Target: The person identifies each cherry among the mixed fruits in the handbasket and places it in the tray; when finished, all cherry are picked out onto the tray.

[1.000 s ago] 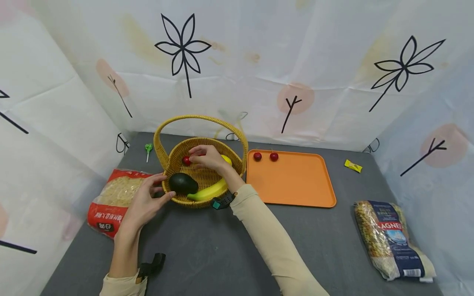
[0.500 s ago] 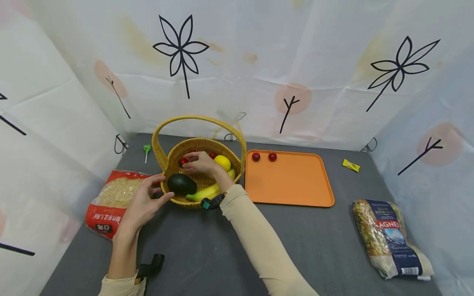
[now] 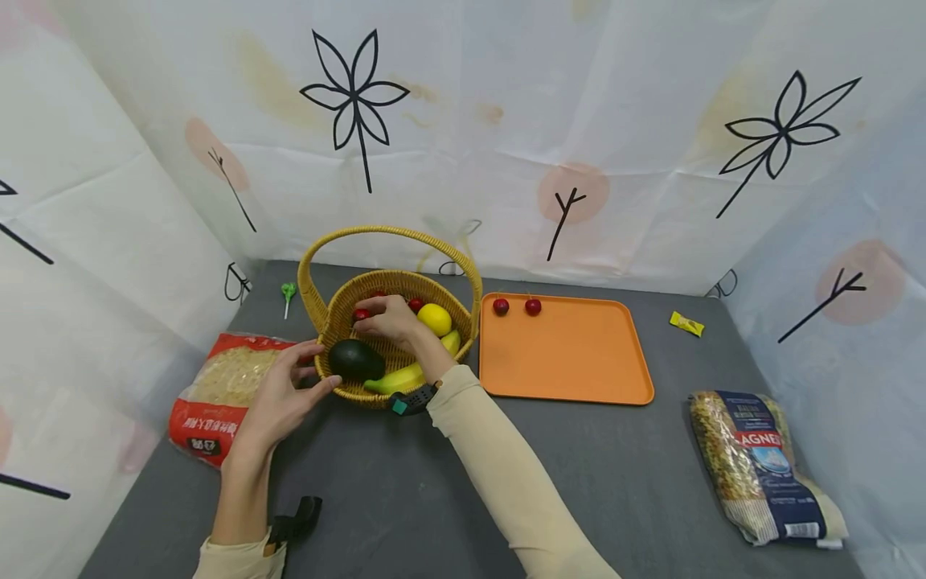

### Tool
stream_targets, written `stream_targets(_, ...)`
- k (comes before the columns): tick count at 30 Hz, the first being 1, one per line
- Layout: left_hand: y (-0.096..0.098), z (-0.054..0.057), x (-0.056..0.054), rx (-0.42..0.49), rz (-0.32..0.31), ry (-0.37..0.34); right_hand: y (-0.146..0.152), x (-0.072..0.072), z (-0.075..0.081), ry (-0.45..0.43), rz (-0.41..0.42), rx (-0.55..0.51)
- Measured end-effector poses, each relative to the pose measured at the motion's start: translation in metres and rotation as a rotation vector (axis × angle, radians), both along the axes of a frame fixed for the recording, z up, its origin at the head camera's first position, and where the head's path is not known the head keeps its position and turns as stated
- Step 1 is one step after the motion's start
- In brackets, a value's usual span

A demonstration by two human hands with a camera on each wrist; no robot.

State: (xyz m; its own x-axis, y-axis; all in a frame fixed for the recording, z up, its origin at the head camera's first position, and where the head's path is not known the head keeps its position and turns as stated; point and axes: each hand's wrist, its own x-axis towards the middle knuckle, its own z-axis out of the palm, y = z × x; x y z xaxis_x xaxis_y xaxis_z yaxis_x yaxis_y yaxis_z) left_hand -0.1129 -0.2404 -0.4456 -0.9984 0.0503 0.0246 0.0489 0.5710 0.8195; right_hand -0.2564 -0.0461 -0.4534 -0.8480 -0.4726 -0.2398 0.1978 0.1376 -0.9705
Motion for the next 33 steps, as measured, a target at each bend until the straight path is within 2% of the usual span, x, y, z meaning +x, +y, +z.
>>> stream_targets(3,0.0,0.0,0.001,-0.013,0.004,-0.004,0.003,0.0,0.002,0.078,-0.052,-0.005)
stream_targets(7,0.0,0.0,0.001,-0.02,0.008,-0.004,0.012,0.001,0.011,0.165,-0.062,-0.052)
stream_targets(11,-0.001,0.001,0.001,-0.012,0.006,-0.002,0.025,0.008,0.029,0.198,-0.026,-0.104)
stream_targets(15,-0.001,0.001,0.002,-0.006,0.005,-0.003,0.039,0.016,0.046,0.242,0.011,-0.078)
stream_targets(27,0.0,0.001,0.001,0.007,0.001,-0.013,0.094,0.056,0.086,0.509,0.161,0.008)
stream_targets(33,-0.001,0.0,0.001,0.012,-0.011,-0.003,0.133,0.075,0.104,0.61,0.202,-0.08)
